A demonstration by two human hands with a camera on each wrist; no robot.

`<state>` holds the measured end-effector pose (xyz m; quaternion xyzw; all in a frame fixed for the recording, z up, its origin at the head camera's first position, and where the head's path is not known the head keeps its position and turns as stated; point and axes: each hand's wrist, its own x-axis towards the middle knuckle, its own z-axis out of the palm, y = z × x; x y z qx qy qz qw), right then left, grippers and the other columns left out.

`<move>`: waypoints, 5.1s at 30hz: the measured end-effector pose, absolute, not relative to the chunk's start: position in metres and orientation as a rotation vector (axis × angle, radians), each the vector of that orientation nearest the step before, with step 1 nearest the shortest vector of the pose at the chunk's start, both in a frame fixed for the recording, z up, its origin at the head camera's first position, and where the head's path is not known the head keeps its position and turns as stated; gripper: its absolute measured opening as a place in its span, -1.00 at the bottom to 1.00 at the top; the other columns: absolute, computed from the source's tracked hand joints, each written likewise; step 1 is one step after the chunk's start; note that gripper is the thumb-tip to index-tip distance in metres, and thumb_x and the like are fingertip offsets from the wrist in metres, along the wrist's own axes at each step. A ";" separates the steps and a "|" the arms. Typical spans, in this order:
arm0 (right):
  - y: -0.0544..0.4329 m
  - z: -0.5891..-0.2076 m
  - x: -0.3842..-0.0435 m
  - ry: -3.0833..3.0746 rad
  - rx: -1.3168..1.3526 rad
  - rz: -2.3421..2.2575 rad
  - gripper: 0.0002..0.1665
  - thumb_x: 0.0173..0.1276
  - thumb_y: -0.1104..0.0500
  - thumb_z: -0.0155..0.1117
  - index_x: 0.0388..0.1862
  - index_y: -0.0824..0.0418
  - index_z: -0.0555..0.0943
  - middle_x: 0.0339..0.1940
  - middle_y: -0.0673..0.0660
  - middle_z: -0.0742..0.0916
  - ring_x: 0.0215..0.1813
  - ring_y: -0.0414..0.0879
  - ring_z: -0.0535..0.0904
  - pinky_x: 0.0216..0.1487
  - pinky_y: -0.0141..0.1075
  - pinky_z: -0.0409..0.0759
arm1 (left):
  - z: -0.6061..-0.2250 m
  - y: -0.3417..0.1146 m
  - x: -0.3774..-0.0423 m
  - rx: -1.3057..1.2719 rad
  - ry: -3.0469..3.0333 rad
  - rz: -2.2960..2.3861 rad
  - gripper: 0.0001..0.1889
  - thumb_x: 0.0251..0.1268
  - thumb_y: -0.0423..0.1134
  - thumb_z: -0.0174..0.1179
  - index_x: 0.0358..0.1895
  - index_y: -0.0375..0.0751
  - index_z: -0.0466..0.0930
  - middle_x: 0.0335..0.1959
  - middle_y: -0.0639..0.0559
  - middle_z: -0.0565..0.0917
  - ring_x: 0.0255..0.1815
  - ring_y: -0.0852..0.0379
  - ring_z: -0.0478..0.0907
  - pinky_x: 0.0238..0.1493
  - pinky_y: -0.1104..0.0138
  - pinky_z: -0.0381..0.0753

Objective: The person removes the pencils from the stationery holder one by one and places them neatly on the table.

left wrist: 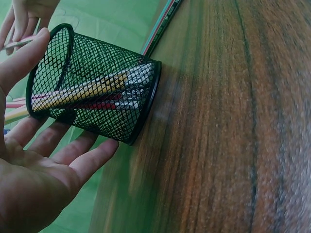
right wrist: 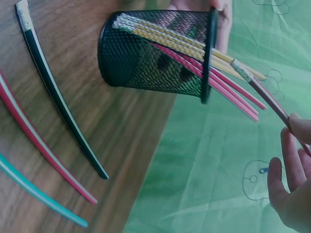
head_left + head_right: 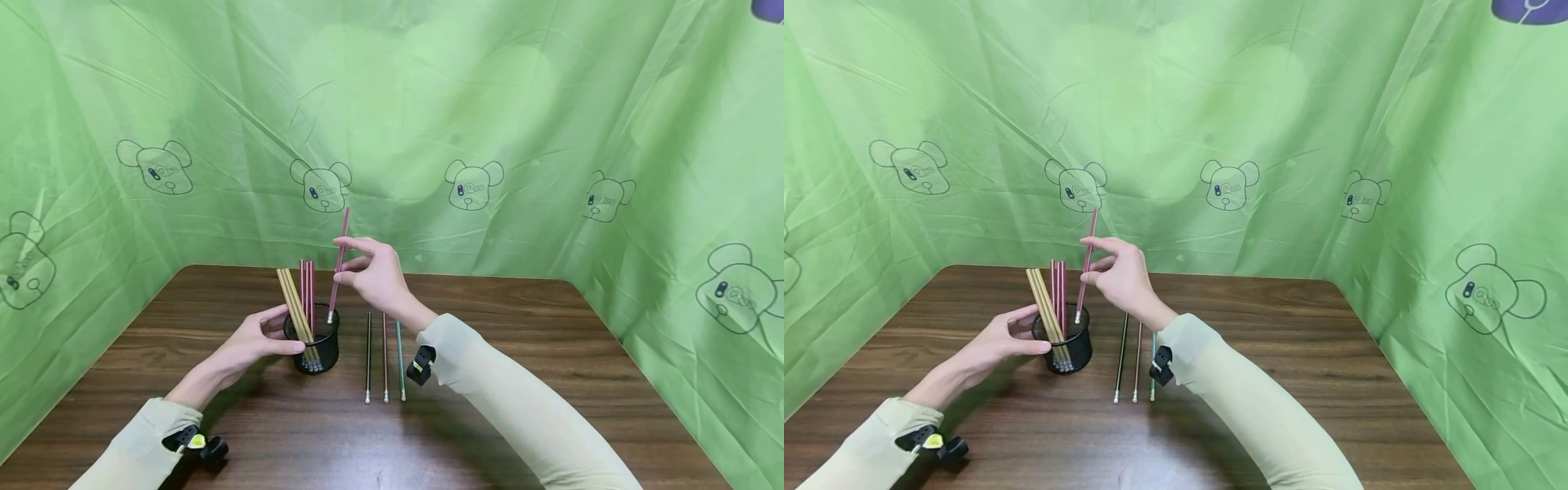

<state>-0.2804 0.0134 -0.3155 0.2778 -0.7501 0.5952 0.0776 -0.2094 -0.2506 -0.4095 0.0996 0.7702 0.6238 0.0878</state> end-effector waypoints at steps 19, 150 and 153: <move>0.069 -0.323 -0.282 -2.321 0.761 1.765 -0.30 0.15 0.52 0.57 0.28 0.11 0.74 0.18 0.16 0.71 -0.17 -0.01 0.80 -0.17 -0.20 0.74 | -0.410 -0.252 -0.208 0.293 2.301 1.853 0.04 0.27 -0.25 0.51 0.68 -0.38 0.02 0.49 -0.38 0.41 0.39 -0.24 0.48 0.20 0.28 0.54; 0.135 -0.412 -0.273 -3.092 0.625 1.333 -0.37 -0.02 0.41 0.71 0.12 0.36 0.77 0.08 0.23 0.79 -0.56 -0.17 0.63 -0.40 -0.29 0.67 | -0.409 -0.246 -0.207 0.290 2.274 1.892 0.05 0.23 -0.29 0.52 0.67 -0.42 0.03 0.48 -0.42 0.40 0.39 -0.28 0.48 0.17 0.31 0.56; 0.134 -0.412 -0.273 -3.099 0.613 1.321 -0.37 -0.02 0.40 0.71 0.12 0.35 0.77 0.08 0.21 0.79 -0.56 -0.17 0.62 -0.41 -0.30 0.65 | -0.409 -0.247 -0.207 0.295 2.272 1.892 0.04 0.23 -0.28 0.52 0.66 -0.41 0.04 0.48 -0.41 0.41 0.38 -0.27 0.49 0.18 0.31 0.55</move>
